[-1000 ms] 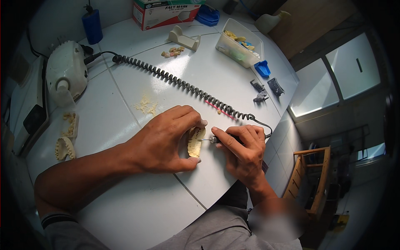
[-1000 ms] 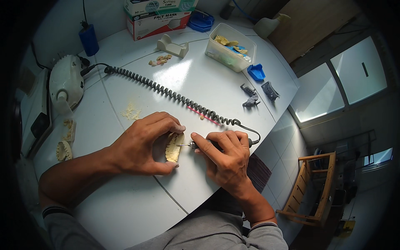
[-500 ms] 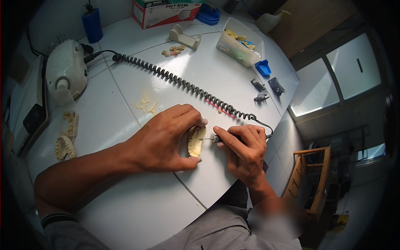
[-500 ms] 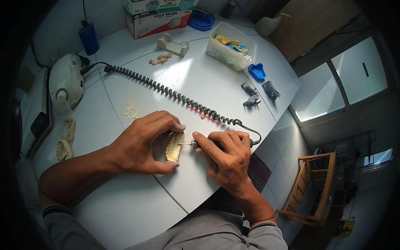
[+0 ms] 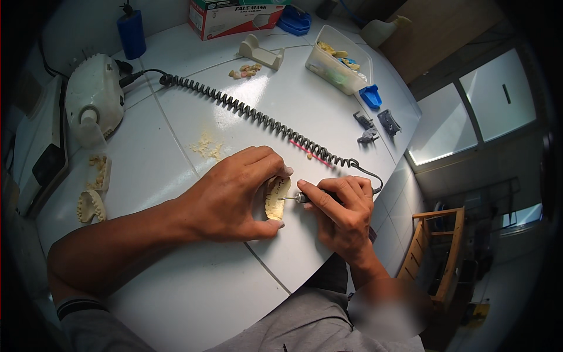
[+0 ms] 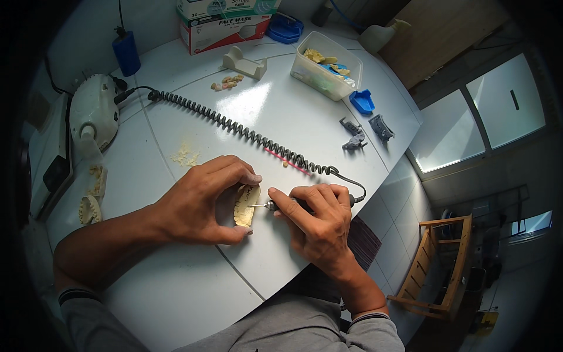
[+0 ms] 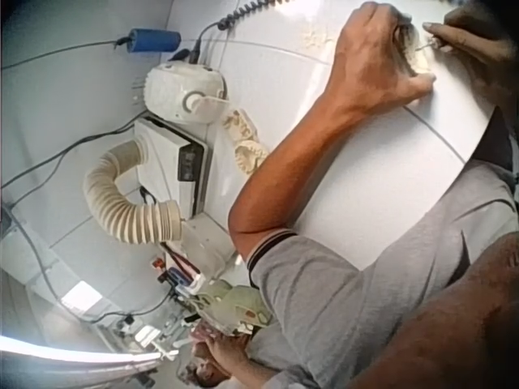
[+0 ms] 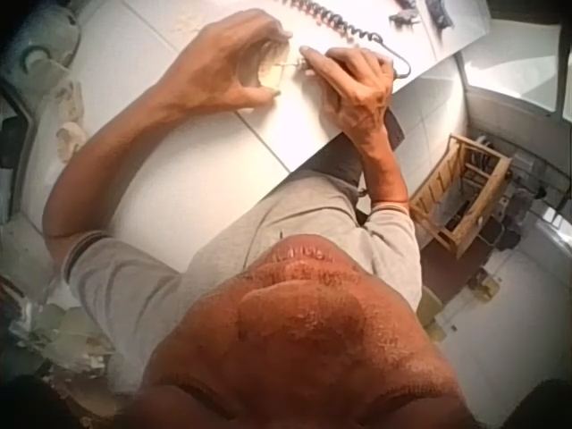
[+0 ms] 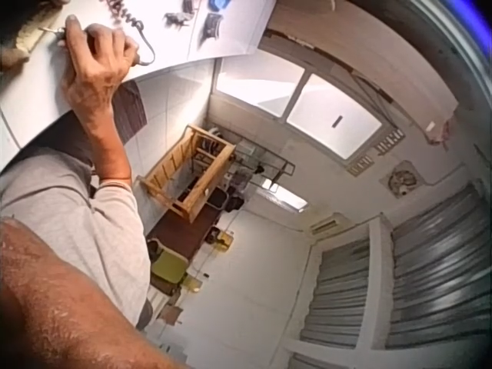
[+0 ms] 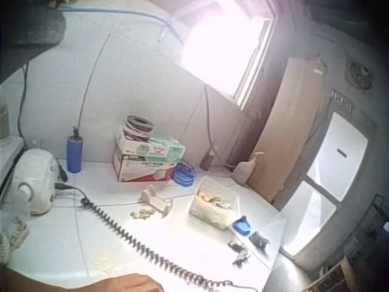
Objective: Trimming and refining a plaster dental impression model using a rotary handpiece on a laboratory workbench.
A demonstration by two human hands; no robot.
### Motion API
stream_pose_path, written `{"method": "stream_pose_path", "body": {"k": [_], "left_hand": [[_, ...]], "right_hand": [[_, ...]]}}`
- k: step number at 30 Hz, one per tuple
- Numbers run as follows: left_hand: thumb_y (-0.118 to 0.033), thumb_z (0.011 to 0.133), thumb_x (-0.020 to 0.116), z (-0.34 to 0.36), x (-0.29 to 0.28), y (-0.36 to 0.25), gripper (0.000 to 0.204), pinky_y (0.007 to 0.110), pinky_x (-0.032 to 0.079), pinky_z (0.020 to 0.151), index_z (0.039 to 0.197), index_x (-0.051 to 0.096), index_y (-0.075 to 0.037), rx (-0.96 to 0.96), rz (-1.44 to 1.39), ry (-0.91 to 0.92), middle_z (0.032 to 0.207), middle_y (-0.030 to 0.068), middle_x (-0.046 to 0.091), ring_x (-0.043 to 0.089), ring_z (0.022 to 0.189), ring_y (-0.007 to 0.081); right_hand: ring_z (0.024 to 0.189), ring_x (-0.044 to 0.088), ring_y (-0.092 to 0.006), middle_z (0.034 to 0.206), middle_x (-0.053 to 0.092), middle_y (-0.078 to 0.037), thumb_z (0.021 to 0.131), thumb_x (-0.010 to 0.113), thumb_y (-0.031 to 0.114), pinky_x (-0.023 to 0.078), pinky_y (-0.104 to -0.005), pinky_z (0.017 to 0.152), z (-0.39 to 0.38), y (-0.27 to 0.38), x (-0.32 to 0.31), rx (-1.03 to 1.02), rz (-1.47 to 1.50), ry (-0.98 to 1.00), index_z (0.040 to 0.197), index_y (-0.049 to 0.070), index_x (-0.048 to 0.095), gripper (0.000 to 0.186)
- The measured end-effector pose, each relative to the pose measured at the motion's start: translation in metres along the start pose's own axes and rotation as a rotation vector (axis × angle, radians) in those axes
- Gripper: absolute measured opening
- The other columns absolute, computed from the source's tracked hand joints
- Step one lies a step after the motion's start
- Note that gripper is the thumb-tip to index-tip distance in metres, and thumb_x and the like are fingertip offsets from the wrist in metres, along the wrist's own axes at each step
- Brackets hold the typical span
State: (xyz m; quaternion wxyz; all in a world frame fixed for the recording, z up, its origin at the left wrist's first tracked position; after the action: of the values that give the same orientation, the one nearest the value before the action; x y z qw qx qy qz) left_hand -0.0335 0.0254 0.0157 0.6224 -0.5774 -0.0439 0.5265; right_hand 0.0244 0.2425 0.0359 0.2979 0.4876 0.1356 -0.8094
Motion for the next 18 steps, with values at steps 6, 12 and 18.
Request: {"method": "stream_pose_path", "body": {"k": [6, 12, 18], "left_hand": [[-0.023, 0.074, 0.093, 0.0002, 0.0003, 0.0004, 0.066, 0.046, 0.063, 0.108, 0.129, 0.066, 0.003, 0.011, -0.003, -0.010, 0.127, 0.0212, 0.070, 0.073, 0.121, 0.0379], [-0.023, 0.074, 0.093, -0.0001, -0.0004, 0.0008, 0.066, 0.046, 0.063, 0.107, 0.128, 0.066, 0.004, 0.004, -0.017, -0.012, 0.127, 0.0213, 0.070, 0.073, 0.121, 0.0378], [-0.023, 0.074, 0.093, 0.0001, -0.0012, -0.0005, 0.066, 0.046, 0.063, 0.107, 0.128, 0.066, 0.004, 0.004, -0.013, -0.010, 0.127, 0.0213, 0.070, 0.074, 0.120, 0.0380]], "right_hand": [[0.089, 0.067, -0.0184, 0.101, 0.074, 0.000, 0.089, 0.090, 0.022, 0.041, -0.0399, 0.092, -0.0006, -0.0018, -0.0013, 0.027, -0.003, 0.011, 0.133, 0.021, 0.087, 0.044], [0.090, 0.067, -0.0187, 0.101, 0.074, -0.001, 0.088, 0.092, 0.020, 0.042, -0.0403, 0.092, -0.0031, -0.0040, 0.0005, 0.045, -0.008, 0.000, 0.133, 0.021, 0.087, 0.046], [0.090, 0.067, -0.0189, 0.101, 0.074, -0.001, 0.088, 0.092, 0.020, 0.042, -0.0404, 0.094, -0.0030, -0.0040, -0.0005, 0.052, 0.004, 0.010, 0.134, 0.021, 0.087, 0.047]]}}
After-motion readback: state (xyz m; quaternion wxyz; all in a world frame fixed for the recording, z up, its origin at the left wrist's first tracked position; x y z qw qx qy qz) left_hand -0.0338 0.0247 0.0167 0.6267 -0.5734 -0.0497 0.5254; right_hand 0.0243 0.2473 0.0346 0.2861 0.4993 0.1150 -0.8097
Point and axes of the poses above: each hand's wrist, its own z-axis towards the middle knuckle, its own x-axis out of the palm, y = z × x, the point moved 5 cm from there along z, towards the middle knuckle
